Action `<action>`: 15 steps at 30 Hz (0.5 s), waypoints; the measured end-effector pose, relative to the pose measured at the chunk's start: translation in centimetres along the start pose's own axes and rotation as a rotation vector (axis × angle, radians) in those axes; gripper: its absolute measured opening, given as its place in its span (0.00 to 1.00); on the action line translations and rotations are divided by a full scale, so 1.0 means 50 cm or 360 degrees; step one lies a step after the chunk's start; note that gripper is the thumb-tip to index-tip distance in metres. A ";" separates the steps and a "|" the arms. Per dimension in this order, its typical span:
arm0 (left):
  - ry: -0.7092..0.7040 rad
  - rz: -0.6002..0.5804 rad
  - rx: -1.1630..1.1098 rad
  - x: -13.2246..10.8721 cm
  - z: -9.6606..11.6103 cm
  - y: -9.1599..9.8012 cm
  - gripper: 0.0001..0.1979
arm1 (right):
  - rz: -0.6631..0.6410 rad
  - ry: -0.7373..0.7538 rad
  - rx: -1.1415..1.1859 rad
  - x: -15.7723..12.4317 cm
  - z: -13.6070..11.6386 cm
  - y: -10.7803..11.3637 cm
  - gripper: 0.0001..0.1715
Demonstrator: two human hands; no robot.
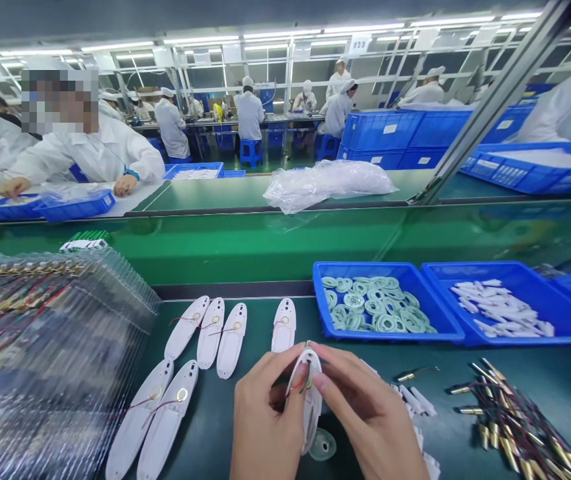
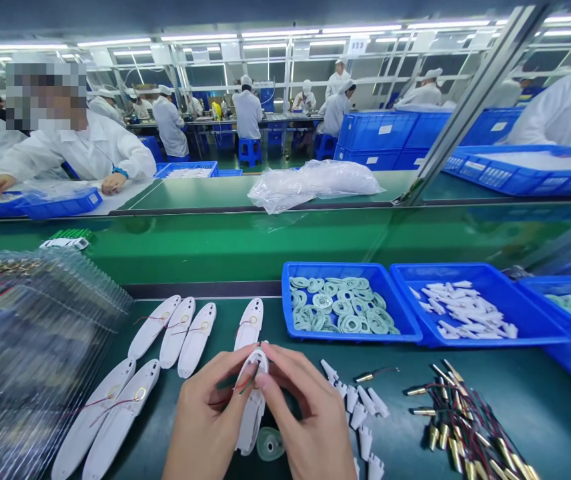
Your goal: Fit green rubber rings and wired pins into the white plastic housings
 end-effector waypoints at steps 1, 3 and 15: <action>0.0040 -0.0065 -0.0059 0.001 -0.001 -0.001 0.13 | 0.0004 0.0013 -0.0037 0.003 -0.001 0.002 0.13; 0.0150 -0.0232 -0.0215 0.003 -0.003 -0.003 0.15 | -0.0013 0.0021 -0.0078 0.006 -0.002 0.007 0.13; 0.0277 -0.0465 -0.0588 0.001 -0.008 -0.003 0.16 | 0.0004 0.0138 -0.0203 0.004 -0.009 0.007 0.11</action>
Point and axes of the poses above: each hand's wrist, its own x-axis towards the middle knuckle, its own y-axis out of the back of the hand, z = x × y, the point moved 3 cm from there along x, towards the middle knuckle, and after that the axes turned 9 degrees about x, right-handed, at the moved point
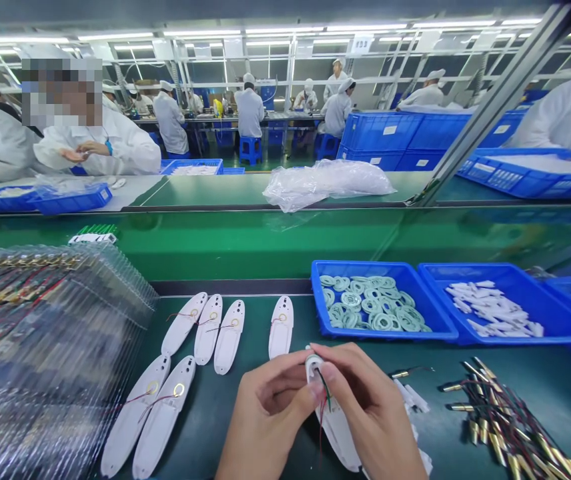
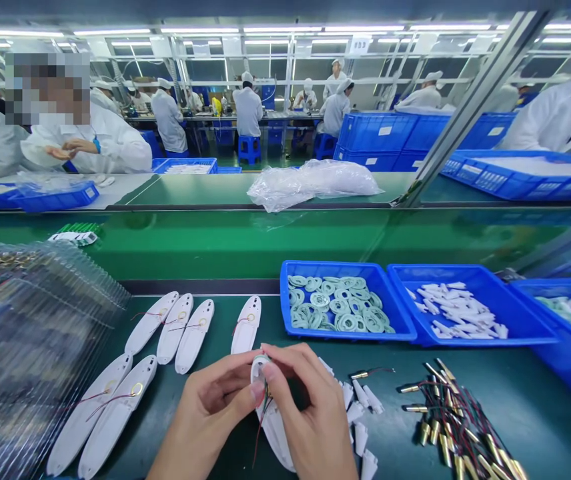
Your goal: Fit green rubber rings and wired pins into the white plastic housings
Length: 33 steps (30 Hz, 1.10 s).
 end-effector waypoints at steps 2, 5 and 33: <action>-0.0019 0.0011 0.0010 -0.002 -0.001 -0.003 0.15 | 0.0018 -0.0045 0.0005 -0.002 0.004 -0.002 0.11; -0.0037 0.0040 0.0012 -0.005 -0.001 -0.009 0.14 | 0.0138 -0.0103 0.0036 -0.010 0.004 -0.006 0.12; -0.0034 0.0306 0.0450 0.002 0.013 0.017 0.12 | -0.0209 -0.0941 0.0168 -0.032 -0.027 -0.025 0.30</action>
Point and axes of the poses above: each hand's wrist, its own x-axis towards the middle knuckle, its own y-axis out of the back of the hand, z = x × y, the point moved 3 cm from there along x, towards the middle knuckle, and after that the axes turned 9 degrees about x, right-handed, at the moved point
